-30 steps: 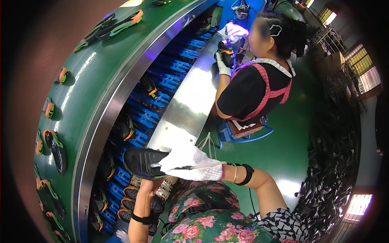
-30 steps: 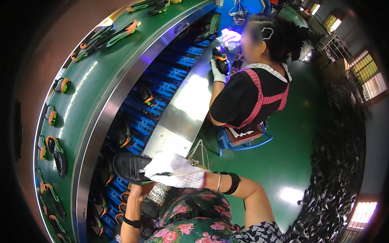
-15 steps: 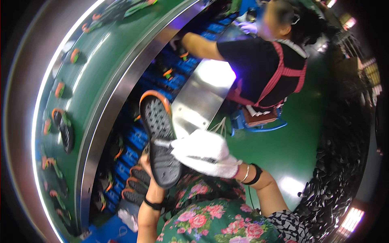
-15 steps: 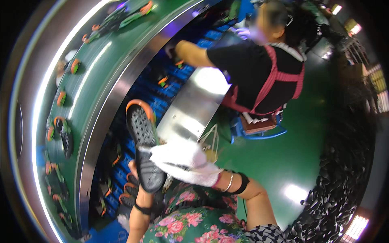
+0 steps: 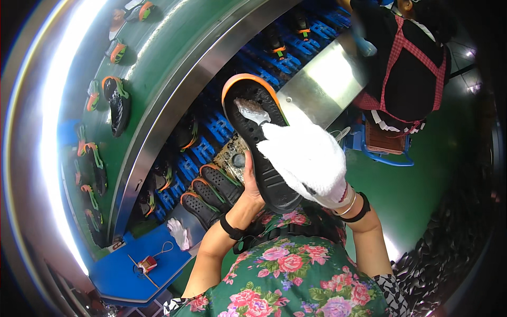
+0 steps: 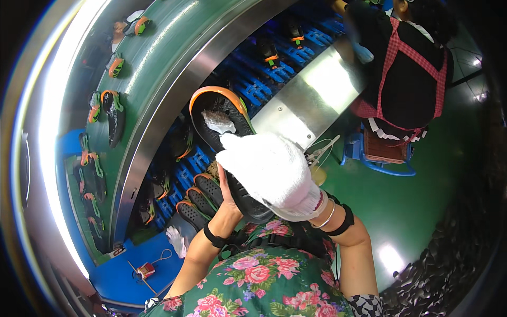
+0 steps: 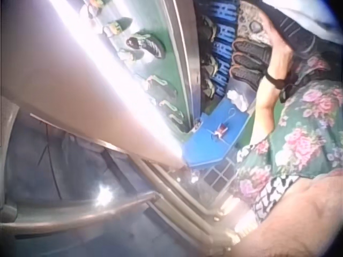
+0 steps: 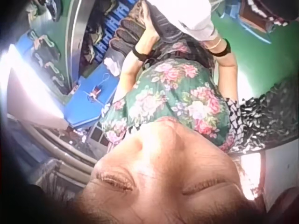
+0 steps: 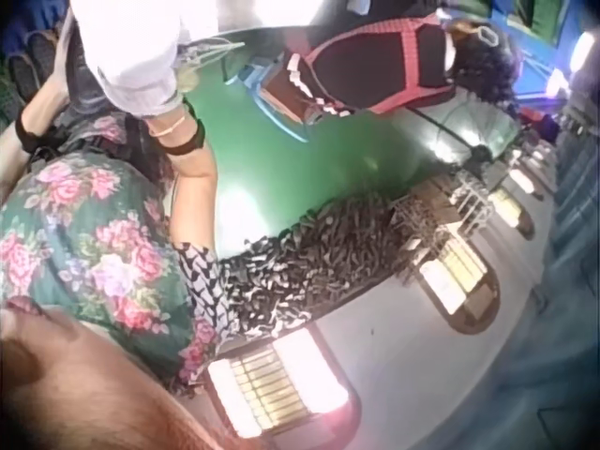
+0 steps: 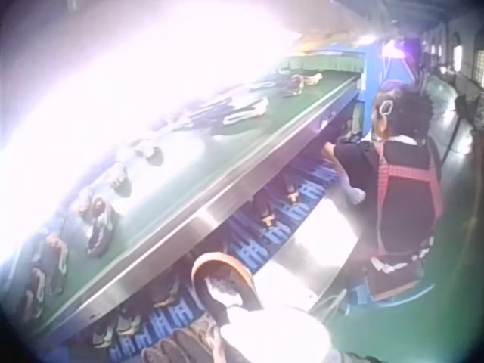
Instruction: Apply adhesive to the sole of a shoe using a brush and a cleaning cloth.
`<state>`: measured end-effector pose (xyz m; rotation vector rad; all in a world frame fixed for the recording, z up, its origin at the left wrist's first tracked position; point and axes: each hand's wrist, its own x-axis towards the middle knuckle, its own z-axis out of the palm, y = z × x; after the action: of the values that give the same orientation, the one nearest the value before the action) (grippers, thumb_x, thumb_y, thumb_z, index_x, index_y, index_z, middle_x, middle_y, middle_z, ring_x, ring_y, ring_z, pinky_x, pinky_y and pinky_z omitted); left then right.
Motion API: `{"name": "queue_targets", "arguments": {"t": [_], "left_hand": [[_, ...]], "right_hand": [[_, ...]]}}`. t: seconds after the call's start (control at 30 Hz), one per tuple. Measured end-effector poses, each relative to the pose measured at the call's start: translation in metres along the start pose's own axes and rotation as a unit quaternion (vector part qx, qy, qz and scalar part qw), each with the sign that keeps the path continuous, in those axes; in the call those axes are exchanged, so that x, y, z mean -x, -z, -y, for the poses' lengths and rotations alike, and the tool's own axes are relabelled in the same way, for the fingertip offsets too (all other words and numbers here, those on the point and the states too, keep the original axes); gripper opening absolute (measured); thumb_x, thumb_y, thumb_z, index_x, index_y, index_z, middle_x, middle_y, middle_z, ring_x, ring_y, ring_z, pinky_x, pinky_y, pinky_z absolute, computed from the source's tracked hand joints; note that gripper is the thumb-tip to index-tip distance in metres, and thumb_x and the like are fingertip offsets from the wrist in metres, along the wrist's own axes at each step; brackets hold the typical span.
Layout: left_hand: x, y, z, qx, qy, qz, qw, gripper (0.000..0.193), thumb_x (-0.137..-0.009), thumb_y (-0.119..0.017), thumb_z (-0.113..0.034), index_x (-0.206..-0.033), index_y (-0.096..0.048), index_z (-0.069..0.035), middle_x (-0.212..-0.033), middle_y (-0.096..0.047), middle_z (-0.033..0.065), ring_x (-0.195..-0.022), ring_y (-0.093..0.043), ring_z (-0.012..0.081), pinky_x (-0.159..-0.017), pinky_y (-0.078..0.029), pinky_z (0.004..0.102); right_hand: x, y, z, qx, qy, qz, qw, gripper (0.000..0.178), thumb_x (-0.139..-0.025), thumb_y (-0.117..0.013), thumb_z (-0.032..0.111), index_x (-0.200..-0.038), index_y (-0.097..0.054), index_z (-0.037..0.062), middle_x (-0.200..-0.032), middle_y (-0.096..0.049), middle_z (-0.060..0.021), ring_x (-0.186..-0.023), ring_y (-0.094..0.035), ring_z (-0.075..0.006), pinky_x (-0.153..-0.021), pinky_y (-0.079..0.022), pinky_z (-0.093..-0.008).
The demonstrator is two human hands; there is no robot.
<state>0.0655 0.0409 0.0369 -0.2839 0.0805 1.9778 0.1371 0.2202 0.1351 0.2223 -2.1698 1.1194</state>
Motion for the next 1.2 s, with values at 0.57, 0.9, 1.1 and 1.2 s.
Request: {"name": "queue_targets", "arguments": {"t": [0.57, 0.9, 1.1, 1.2], "left_hand": [[-0.022, -0.022, -0.006, -0.113, -0.080, -0.014, 0.990, 0.099, -0.091, -0.054, -0.076, -0.155, -0.036, -0.003, -0.152, -0.048, 0.0175, -0.135, -0.052, 0.0350, -0.114, -0.044, 0.0530], [-0.042, -0.033, -0.020, -0.143, -0.121, 0.000, 0.982, 0.098, -0.090, -0.042, -0.084, -0.157, -0.037, -0.013, -0.154, -0.048, 0.0099, -0.129, -0.055, 0.0504, -0.109, -0.043, 0.0664], [-0.048, -0.034, -0.029, -0.107, -0.023, 0.130, 0.985, 0.106, -0.082, -0.050, -0.089, -0.157, -0.037, -0.016, -0.146, -0.049, 0.0328, -0.126, -0.056, 0.0521, -0.105, -0.046, 0.0682], [-0.055, -0.041, -0.023, -0.060, -0.040, 0.122, 0.990, 0.105, -0.081, -0.052, -0.088, -0.156, -0.036, -0.015, -0.144, -0.052, 0.0310, -0.125, -0.056, 0.0531, -0.103, -0.046, 0.0698]], "right_hand": [[0.003, -0.009, -0.009, -0.040, 0.017, -0.051, 0.998, 0.027, -0.084, -0.077, 0.003, -0.111, -0.077, 0.0039, -0.108, -0.077, -0.0124, -0.094, -0.073, -0.0272, -0.082, -0.058, -0.0387], [0.007, -0.014, -0.019, -0.038, 0.045, -0.047, 0.997, 0.028, -0.080, -0.079, 0.003, -0.108, -0.076, 0.0025, -0.107, -0.077, -0.0122, -0.092, -0.073, -0.0285, -0.082, -0.058, -0.0361], [0.017, -0.027, -0.004, -0.124, 0.052, -0.009, 0.991, 0.033, -0.079, -0.078, 0.001, -0.112, -0.076, 0.0042, -0.114, -0.075, -0.0122, -0.097, -0.072, -0.0256, -0.080, -0.058, -0.0361], [0.015, -0.010, -0.014, -0.080, 0.039, -0.040, 0.995, 0.030, -0.076, -0.081, 0.001, -0.106, -0.078, 0.0035, -0.104, -0.077, -0.0135, -0.088, -0.074, -0.0281, -0.076, -0.058, -0.0365]]}}
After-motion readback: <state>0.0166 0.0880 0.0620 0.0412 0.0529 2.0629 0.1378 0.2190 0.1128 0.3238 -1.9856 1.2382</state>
